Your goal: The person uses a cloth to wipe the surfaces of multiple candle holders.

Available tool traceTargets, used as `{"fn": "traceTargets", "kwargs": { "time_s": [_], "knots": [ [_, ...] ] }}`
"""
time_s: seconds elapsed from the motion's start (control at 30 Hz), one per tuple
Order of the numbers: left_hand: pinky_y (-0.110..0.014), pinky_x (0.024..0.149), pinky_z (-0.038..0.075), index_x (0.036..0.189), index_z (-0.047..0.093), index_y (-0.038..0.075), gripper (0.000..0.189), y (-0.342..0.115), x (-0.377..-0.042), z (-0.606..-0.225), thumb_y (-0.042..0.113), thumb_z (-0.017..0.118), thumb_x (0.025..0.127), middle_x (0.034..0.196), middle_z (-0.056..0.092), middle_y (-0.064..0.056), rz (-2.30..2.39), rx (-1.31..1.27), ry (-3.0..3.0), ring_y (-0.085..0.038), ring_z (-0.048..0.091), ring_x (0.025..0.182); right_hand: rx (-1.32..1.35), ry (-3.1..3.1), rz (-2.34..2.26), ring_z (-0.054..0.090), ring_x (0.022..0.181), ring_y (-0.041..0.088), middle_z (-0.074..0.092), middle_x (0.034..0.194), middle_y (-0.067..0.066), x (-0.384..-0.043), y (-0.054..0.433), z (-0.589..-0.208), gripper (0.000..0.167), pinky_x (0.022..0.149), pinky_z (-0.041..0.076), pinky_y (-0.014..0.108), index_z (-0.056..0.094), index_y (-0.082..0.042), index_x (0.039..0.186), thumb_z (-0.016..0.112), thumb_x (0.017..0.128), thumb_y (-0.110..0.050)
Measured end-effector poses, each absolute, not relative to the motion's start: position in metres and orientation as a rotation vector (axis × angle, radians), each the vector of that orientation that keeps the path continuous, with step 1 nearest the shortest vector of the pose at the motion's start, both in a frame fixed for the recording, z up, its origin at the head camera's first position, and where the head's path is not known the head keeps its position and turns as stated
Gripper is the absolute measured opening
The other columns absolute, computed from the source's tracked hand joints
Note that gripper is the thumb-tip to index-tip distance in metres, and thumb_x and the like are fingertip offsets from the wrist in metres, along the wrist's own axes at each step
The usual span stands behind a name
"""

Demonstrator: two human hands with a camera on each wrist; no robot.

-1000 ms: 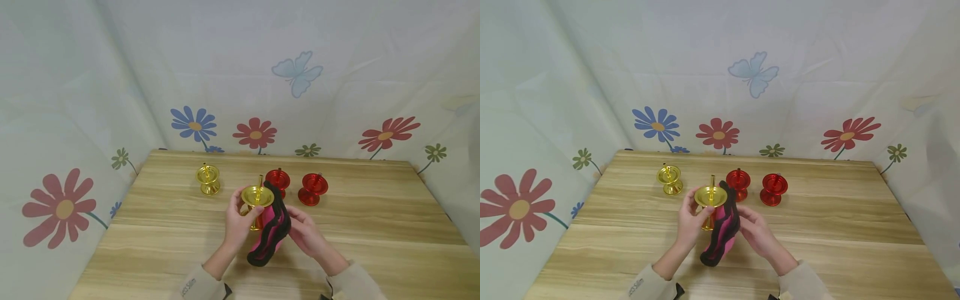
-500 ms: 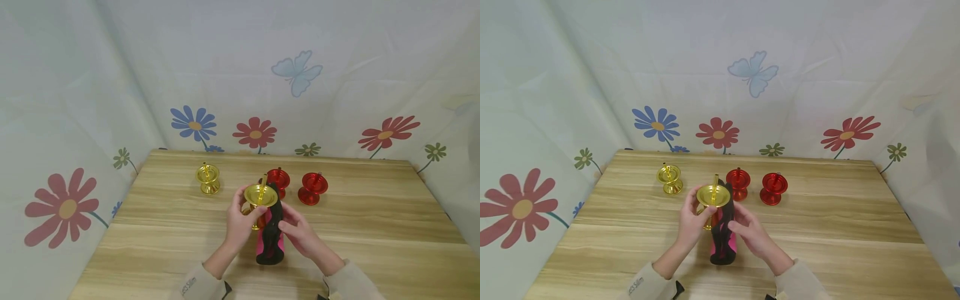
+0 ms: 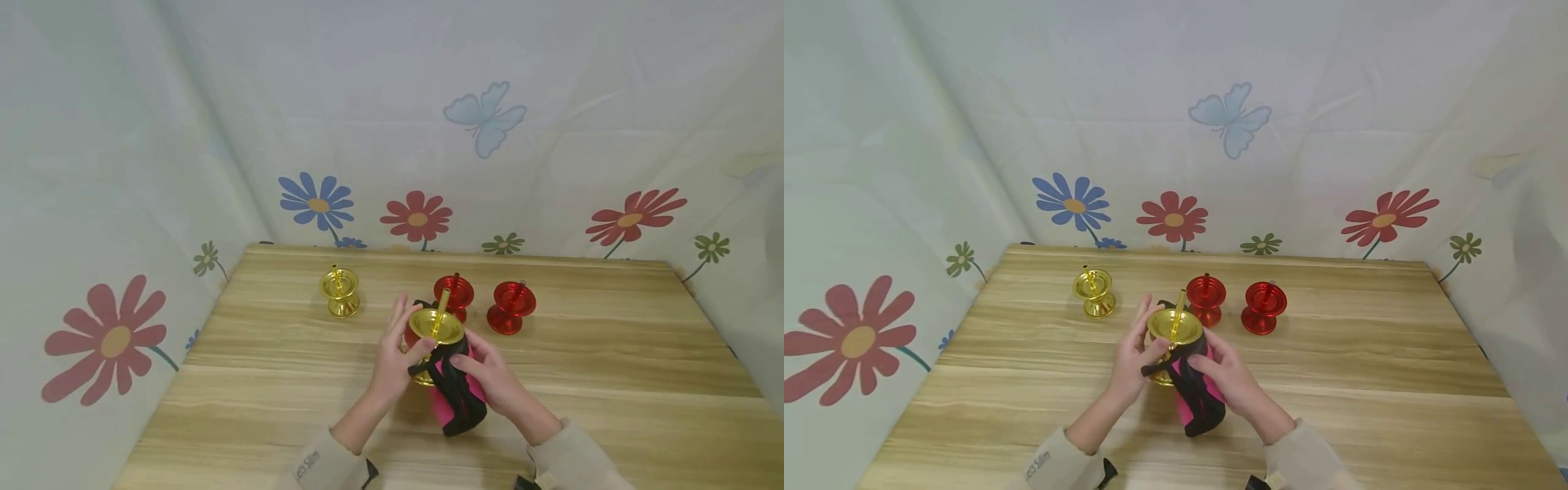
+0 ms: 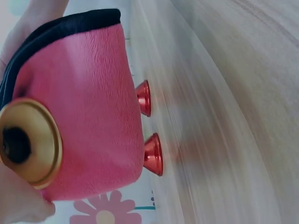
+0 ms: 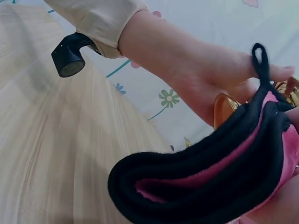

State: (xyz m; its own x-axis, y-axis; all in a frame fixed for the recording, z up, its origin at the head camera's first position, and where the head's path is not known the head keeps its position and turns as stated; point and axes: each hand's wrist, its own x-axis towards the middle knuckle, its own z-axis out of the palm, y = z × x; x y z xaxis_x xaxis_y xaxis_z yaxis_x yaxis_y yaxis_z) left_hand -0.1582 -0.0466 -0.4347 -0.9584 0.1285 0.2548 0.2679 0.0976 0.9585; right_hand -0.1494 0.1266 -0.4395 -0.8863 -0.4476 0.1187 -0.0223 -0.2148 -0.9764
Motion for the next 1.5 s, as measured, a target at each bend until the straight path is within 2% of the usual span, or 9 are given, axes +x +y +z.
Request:
{"fn": "traceTargets", "kwargs": {
  "time_s": [0.2, 0.37, 0.6, 0.9, 1.07, 1.13, 1.23, 1.33, 1.5],
  "knots": [
    [-0.052, 0.108, 0.008, 0.130, 0.044, 0.014, 0.062, -0.054, -0.165, -0.434, 0.052, 0.053, 0.081, 0.149, 0.011, -0.004, -2.160, -0.520, -2.241, -0.021, 0.003, 0.138, -0.554, 1.751, -2.188, 0.059, 0.080, 0.003, 0.062, 0.096, -0.007, -0.150, 0.130, -0.438, 0.041, 0.070, 0.051, 0.020, 0.052, -0.023, 0.114, 0.045, 0.084, 0.004],
    [-0.051, 0.108, 0.011, 0.123, 0.047, 0.012, 0.057, -0.051, -0.165, -0.429, 0.044, 0.062, 0.078, 0.145, 0.025, -0.005, -2.179, -0.355, -2.183, -0.024, 0.016, 0.135, -0.512, 1.783, -2.205, 0.059, 0.077, 0.003, 0.062, 0.093, -0.009, -0.150, 0.130, -0.437, 0.040, 0.068, 0.051, 0.019, 0.054, -0.026, 0.110, 0.045, 0.084, 0.003],
    [-0.054, 0.101, 0.026, 0.121, 0.053, 0.013, 0.037, -0.046, -0.156, -0.421, 0.023, 0.057, 0.086, 0.138, 0.038, -0.003, -1.934, -0.303, -2.206, -0.025, 0.028, 0.131, -0.517, 1.861, -2.212, 0.059, 0.078, 0.003, 0.061, 0.093, -0.008, -0.150, 0.130, -0.439, 0.036, 0.069, 0.052, 0.020, 0.053, -0.019, 0.111, 0.046, 0.084, 0.004],
    [-0.053, 0.107, 0.011, 0.129, 0.044, 0.008, 0.041, -0.056, -0.162, -0.424, 0.028, 0.040, 0.094, 0.145, 0.026, -0.005, -2.180, -0.439, -2.259, -0.024, 0.008, 0.137, -0.531, 1.805, -2.221, 0.059, 0.080, 0.003, 0.062, 0.096, -0.008, -0.148, 0.130, -0.440, 0.041, 0.070, 0.051, 0.019, 0.053, -0.022, 0.112, 0.044, 0.083, 0.006],
    [-0.047, 0.107, 0.021, 0.125, 0.049, 0.011, 0.044, -0.057, -0.162, -0.419, 0.037, 0.048, 0.089, 0.139, 0.037, -0.003, -1.934, -0.328, -2.354, -0.022, 0.028, 0.132, -0.419, 1.936, -2.174, 0.060, 0.079, 0.004, 0.061, 0.094, -0.008, -0.149, 0.131, -0.438, 0.039, 0.070, 0.052, 0.021, 0.048, -0.006, 0.120, 0.044, 0.083, 0.005],
    [-0.042, 0.103, 0.032, 0.121, 0.053, 0.009, 0.043, -0.054, -0.159, -0.416, 0.037, 0.049, 0.088, 0.129, 0.049, -0.006, -1.747, -0.315, -2.357, -0.022, 0.043, 0.122, -0.363, 2.030, -2.136, 0.060, 0.080, 0.005, 0.060, 0.097, -0.003, -0.149, 0.131, -0.437, 0.041, 0.070, 0.052, 0.023, 0.044, 0.002, 0.123, 0.044, 0.082, 0.005],
    [-0.037, 0.094, 0.042, 0.119, 0.055, 0.006, 0.044, -0.050, -0.153, -0.412, 0.036, 0.050, 0.088, 0.120, 0.056, -0.011, -1.535, -0.330, -2.372, -0.024, 0.052, 0.112, -0.336, 2.152, -2.069, 0.061, 0.079, 0.005, 0.060, 0.102, 0.012, -0.149, 0.129, -0.435, 0.042, 0.070, 0.052, 0.024, 0.042, 0.006, 0.124, 0.044, 0.082, 0.005],
    [-0.038, 0.093, 0.043, 0.123, 0.051, 0.007, 0.048, -0.047, -0.151, -0.411, 0.037, 0.054, 0.085, 0.124, 0.053, -0.013, -1.457, -0.362, -2.418, -0.025, 0.049, 0.116, -0.357, 2.214, -2.045, 0.061, 0.077, 0.005, 0.057, 0.102, 0.027, -0.149, 0.128, -0.434, 0.040, 0.069, 0.053, 0.024, 0.044, 0.007, 0.123, 0.045, 0.082, 0.006],
    [-0.043, 0.100, 0.034, 0.128, 0.046, 0.008, 0.053, -0.048, -0.154, -0.410, 0.036, 0.056, 0.084, 0.135, 0.040, -0.015, -1.607, -0.362, -2.469, -0.027, 0.037, 0.126, -0.379, 2.236, -2.057, 0.061, 0.076, 0.004, 0.056, 0.102, 0.031, -0.149, 0.128, -0.435, 0.041, 0.068, 0.052, 0.023, 0.044, 0.008, 0.122, 0.045, 0.081, 0.008]
  ]
}}
